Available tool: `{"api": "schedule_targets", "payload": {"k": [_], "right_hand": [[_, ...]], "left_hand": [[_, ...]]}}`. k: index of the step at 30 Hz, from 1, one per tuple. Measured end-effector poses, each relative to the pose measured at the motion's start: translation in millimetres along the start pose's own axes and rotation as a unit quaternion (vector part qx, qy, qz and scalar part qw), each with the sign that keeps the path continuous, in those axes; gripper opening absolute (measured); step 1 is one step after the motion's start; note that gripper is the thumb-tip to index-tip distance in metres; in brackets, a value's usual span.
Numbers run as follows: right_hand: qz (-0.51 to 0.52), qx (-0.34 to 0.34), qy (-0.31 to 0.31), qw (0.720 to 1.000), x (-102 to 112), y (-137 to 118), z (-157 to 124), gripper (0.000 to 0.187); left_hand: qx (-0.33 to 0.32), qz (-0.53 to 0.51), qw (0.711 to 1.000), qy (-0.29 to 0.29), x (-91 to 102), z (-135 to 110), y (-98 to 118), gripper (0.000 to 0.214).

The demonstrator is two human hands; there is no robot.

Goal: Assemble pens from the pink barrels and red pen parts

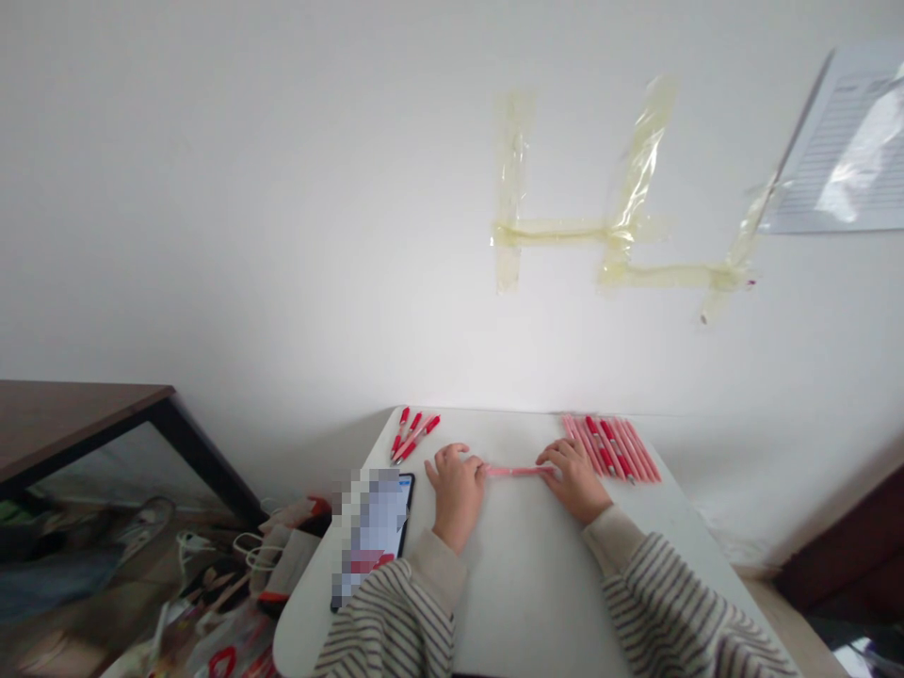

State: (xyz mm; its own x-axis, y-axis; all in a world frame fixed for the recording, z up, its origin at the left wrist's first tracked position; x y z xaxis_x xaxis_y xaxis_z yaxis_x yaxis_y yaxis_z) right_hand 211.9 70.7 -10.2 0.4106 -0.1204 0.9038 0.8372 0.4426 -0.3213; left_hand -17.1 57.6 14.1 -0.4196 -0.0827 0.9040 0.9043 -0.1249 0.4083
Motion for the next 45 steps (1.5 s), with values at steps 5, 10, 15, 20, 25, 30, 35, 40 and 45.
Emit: {"api": "schedule_targets", "payload": {"k": [5,10,15,20,25,30,35,40,45], "right_hand": [[0.004,-0.001,0.004,1.000,-1,1,0,0.019],[-0.005,-0.008,0.007,1.000,-2,1,-1,0.022],[-0.013,-0.014,0.002,1.000,0,-1,-1,0.020],[-0.036,-0.032,0.017,0.999,3,-1,-3,0.016],[-0.056,-0.052,0.037,0.996,9,-2,-5,0.015],[-0.064,-0.055,0.051,0.995,12,-4,-7,0.015],[-0.063,-0.047,0.042,0.996,11,-5,-6,0.015],[-0.061,-0.030,0.027,0.997,5,-3,-5,0.017],[-0.067,-0.036,0.021,0.997,1,2,-5,0.025]], "left_hand": [[0.006,-0.001,1.000,-0.007,0.8,1,-1,0.014],[0.007,-0.006,1.000,-0.009,0.2,0,-1,0.014],[0.011,0.015,1.000,-0.003,-0.8,-1,-4,0.014],[0.036,0.063,0.997,0.017,1.9,-1,-9,0.023],[0.066,0.116,0.990,0.036,7.4,-3,-9,0.031],[0.076,0.148,0.985,0.044,11.2,-5,-6,0.029],[0.062,0.143,0.986,0.062,13.5,-6,-1,0.034],[0.056,0.129,0.988,0.064,14.3,-8,1,0.033],[0.060,0.133,0.987,0.067,16.4,-9,2,0.035]]}}
Point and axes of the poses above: each hand's wrist, its own z-axis towards the middle knuckle, its own x-axis out of the back of the hand, y = z × x, the point moved 4 cm from there along z, towards the middle knuckle, and after that the axes turned 15 degrees about -y, right-handed, at the moved point
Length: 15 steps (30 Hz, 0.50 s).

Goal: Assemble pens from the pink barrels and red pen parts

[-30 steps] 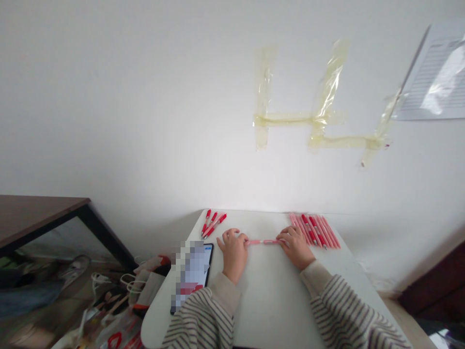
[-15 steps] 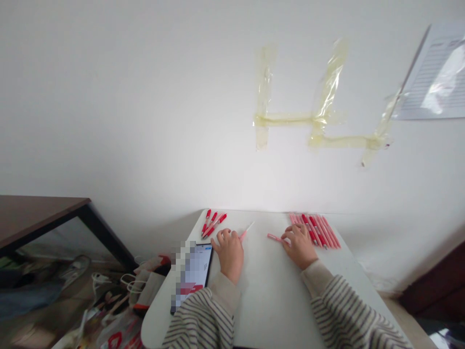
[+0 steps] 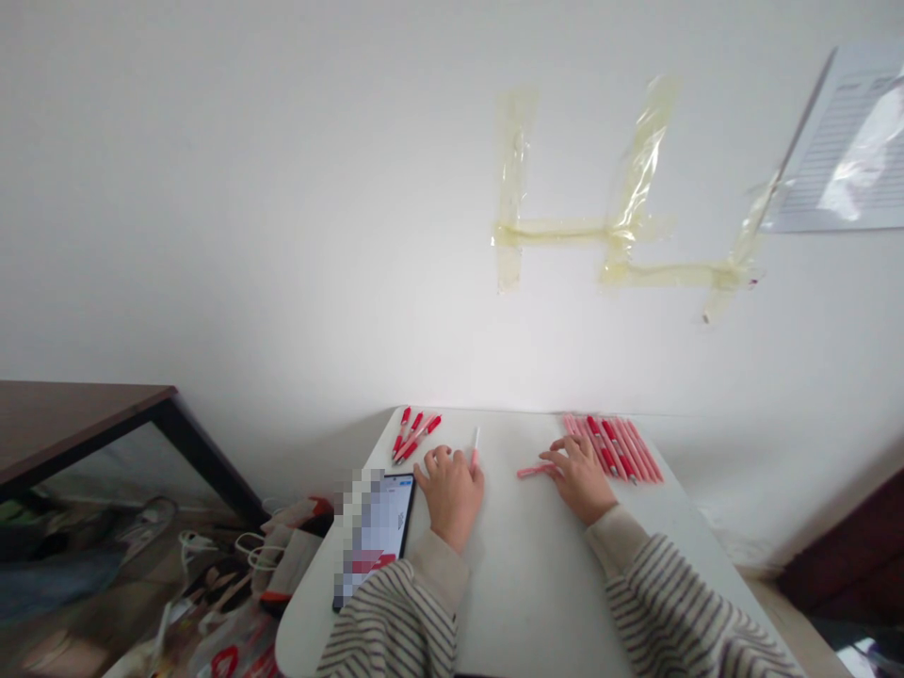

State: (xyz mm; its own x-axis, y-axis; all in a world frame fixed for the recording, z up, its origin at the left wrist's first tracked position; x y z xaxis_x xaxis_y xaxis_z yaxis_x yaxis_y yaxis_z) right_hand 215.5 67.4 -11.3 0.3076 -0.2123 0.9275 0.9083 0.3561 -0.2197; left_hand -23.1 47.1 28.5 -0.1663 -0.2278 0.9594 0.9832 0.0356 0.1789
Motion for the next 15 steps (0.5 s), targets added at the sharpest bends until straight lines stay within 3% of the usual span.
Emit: {"api": "schedule_targets", "payload": {"k": [6,15], "right_hand": [[0.003,0.001,-0.008,1.000,-1.2,0.1,-0.1,0.017],[0.004,0.014,0.005,1.000,0.1,1.6,2.9,0.021]], "left_hand": [[0.003,0.008,1.000,-0.004,1.7,0.0,1.0,0.035],[-0.025,-0.036,0.999,-0.005,-5.3,3.5,0.5,0.024]]}}
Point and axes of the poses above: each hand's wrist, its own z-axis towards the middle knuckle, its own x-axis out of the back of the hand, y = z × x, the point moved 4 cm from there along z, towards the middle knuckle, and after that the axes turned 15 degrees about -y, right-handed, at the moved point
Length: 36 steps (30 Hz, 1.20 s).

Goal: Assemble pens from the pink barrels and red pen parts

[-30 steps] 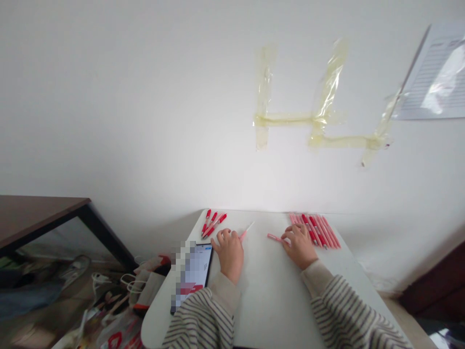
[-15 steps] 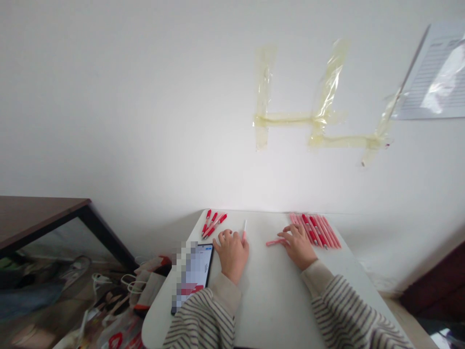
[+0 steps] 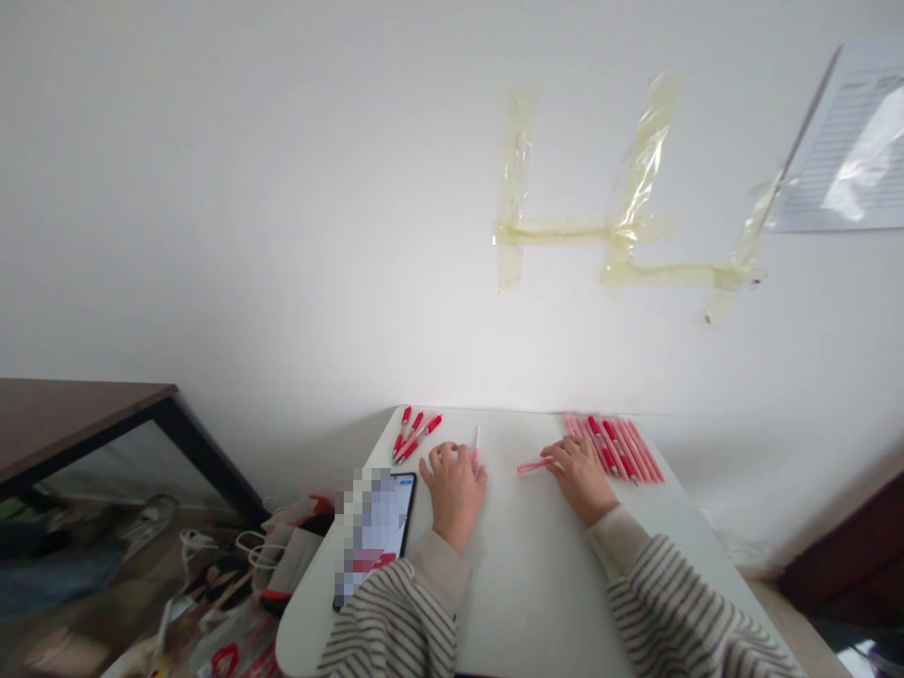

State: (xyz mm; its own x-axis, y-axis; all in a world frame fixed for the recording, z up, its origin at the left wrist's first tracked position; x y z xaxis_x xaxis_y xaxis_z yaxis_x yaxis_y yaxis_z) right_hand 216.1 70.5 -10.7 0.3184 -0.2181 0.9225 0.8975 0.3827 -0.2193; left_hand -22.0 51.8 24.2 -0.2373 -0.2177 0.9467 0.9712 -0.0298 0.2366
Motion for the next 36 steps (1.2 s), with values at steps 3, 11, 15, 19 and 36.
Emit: {"api": "schedule_targets", "payload": {"k": [3,11,15,19,36], "right_hand": [[-0.002,-0.002,0.002,1.000,4,-3,0,0.020],[-0.022,-0.012,0.016,1.000,13,-16,-2,0.019],[-0.036,-0.008,0.015,0.999,15,-21,-3,0.018],[-0.049,-0.004,0.022,0.999,16,-24,-3,0.017],[-0.077,-0.032,0.017,0.996,18,-28,-4,0.021]], "left_hand": [[-0.062,-0.068,0.996,-0.014,-6.3,3,4,0.025],[-0.140,-0.143,0.978,-0.062,-19.7,1,19,0.014],[-0.137,-0.148,0.976,-0.079,-21.2,-1,21,0.009],[-0.142,-0.150,0.975,-0.084,-21.9,-1,23,0.008],[-0.138,-0.160,0.973,-0.088,-22.5,-4,26,0.004]]}}
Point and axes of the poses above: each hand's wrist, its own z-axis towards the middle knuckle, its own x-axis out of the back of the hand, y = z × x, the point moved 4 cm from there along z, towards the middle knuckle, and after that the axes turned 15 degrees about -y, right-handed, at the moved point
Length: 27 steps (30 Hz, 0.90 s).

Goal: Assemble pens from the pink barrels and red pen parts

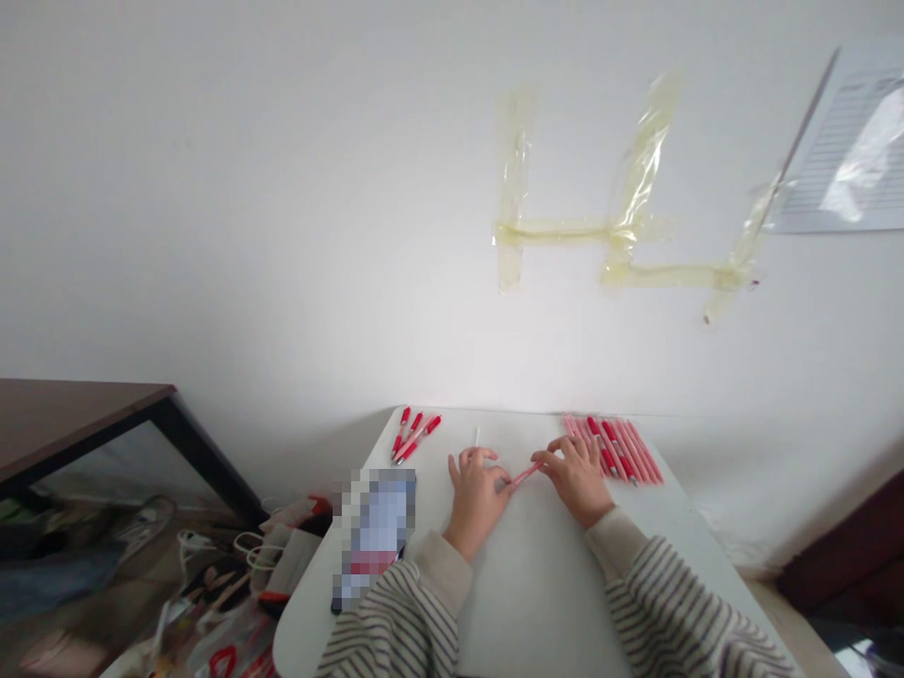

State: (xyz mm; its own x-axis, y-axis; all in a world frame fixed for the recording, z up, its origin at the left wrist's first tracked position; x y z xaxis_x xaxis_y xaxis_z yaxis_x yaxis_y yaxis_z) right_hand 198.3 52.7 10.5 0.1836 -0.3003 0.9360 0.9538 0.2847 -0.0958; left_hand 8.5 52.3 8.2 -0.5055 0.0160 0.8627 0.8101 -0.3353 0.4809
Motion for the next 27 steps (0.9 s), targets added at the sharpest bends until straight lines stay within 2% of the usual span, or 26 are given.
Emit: {"api": "schedule_targets", "payload": {"k": [8,18,27], "right_hand": [[0.031,0.020,0.008,0.999,1,-3,1,0.021],[0.040,0.038,0.006,0.998,-8,-1,1,0.040],[0.068,0.047,0.006,0.997,-12,2,2,0.037]], "left_hand": [[0.005,0.003,1.000,-0.002,-1.5,0,-2,0.005],[0.007,0.005,1.000,0.005,-2.3,0,-1,0.006],[0.008,0.008,1.000,-0.004,-3.0,-1,0,0.004]]}}
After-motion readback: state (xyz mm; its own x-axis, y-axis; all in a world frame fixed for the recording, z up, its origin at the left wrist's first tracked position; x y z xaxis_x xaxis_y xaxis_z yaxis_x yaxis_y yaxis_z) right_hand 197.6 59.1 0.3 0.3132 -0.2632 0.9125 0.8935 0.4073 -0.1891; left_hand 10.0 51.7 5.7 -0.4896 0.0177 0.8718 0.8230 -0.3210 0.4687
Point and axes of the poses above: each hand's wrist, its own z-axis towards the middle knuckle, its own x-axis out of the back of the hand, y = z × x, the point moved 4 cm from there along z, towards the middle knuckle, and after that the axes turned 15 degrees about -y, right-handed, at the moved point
